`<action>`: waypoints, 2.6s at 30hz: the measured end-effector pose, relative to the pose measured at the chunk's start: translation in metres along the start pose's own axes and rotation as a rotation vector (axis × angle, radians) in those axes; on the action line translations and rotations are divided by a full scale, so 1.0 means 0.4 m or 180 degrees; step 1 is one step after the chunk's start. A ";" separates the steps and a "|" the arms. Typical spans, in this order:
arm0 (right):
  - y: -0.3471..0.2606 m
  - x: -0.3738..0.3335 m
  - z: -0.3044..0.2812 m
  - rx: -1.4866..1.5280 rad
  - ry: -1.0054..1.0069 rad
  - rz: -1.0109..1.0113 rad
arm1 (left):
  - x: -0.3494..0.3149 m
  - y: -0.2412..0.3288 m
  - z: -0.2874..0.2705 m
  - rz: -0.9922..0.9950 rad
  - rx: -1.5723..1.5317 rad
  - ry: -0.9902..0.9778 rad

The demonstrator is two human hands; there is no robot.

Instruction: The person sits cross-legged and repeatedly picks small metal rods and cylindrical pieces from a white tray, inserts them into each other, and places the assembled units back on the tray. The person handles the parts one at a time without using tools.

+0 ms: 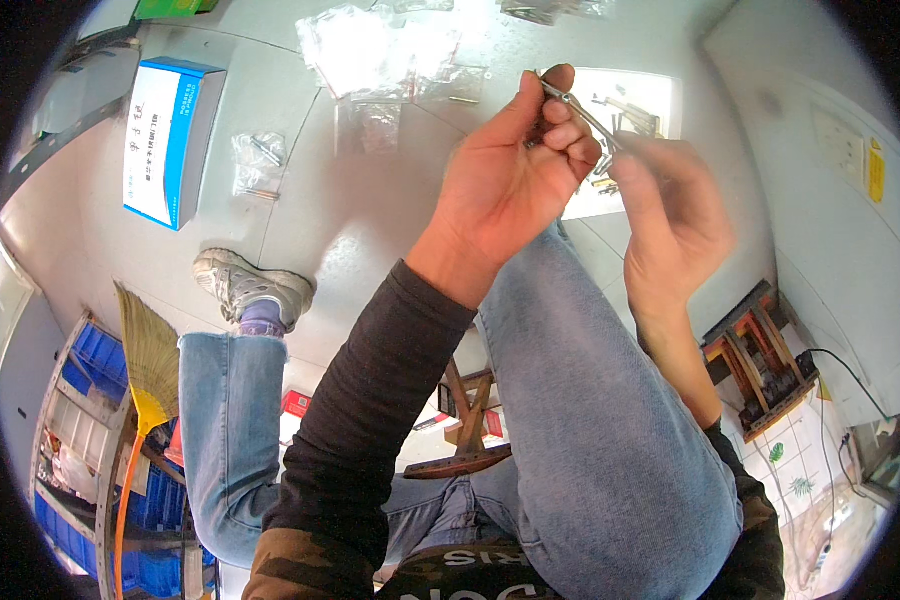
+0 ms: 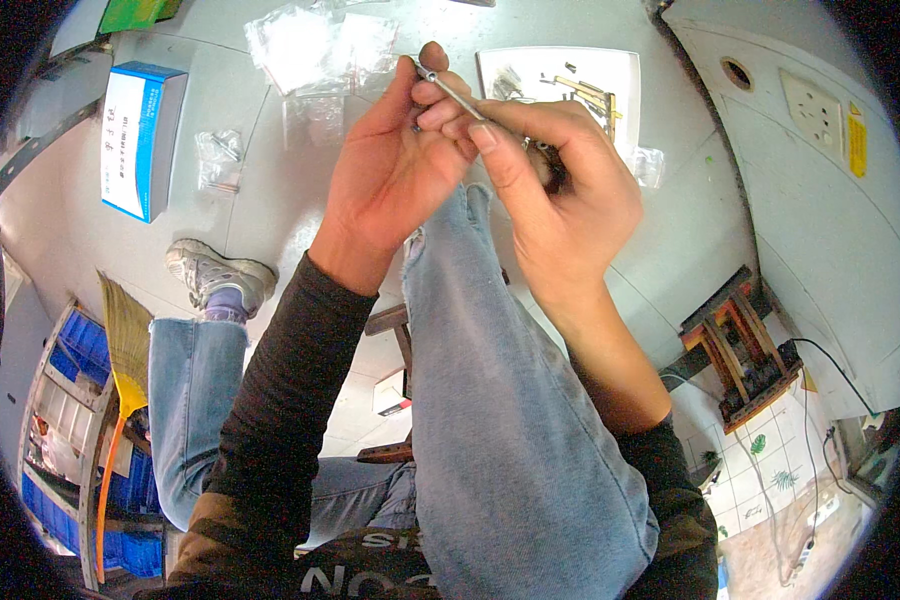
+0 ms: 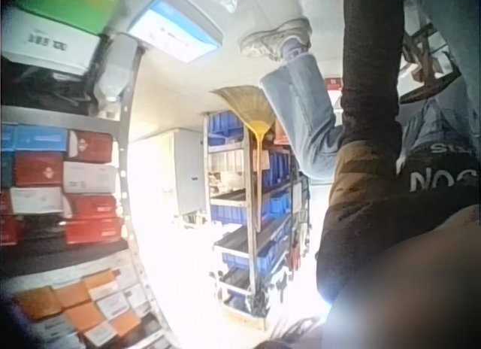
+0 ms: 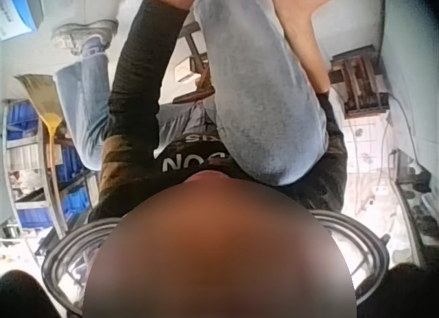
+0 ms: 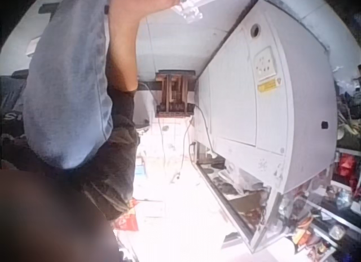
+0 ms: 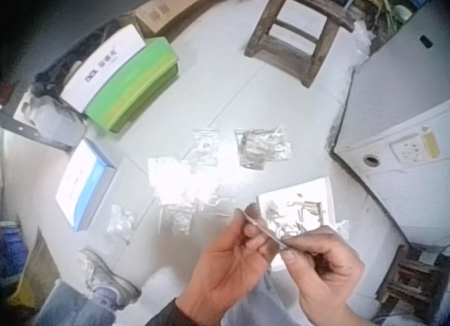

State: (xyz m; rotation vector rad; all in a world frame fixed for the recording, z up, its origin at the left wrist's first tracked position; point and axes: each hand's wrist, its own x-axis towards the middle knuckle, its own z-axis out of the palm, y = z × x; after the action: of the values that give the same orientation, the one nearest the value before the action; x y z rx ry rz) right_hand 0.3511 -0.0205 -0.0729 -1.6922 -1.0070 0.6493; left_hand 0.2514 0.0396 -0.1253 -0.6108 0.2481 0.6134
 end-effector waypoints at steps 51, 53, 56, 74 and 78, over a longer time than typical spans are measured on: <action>-0.032 0.033 -0.029 0.0021 -0.0455 0.0884 | -0.072 0.020 0.004 0.2395 0.7209 -0.0146; -0.028 0.031 -0.027 0.0059 -0.0489 0.0806 | -0.075 0.023 0.007 0.2306 0.7284 -0.0118; -0.026 0.027 -0.029 0.0087 -0.0502 0.0815 | -0.079 0.029 0.011 0.2154 0.7382 -0.0089; 0.006 0.016 -0.036 -0.0815 -0.0965 0.0410 | -0.084 0.047 -0.003 0.2199 0.7981 -0.0054; 0.050 -0.010 -0.027 -0.0843 -0.1046 0.0837 | -0.089 0.063 -0.033 0.1924 0.8069 0.0149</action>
State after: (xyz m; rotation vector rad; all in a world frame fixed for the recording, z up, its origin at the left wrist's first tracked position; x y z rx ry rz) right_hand 0.3638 -0.0318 -0.0883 -2.0142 -1.1473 1.0282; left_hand 0.2073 0.0316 -0.1333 1.9518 0.9691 0.4016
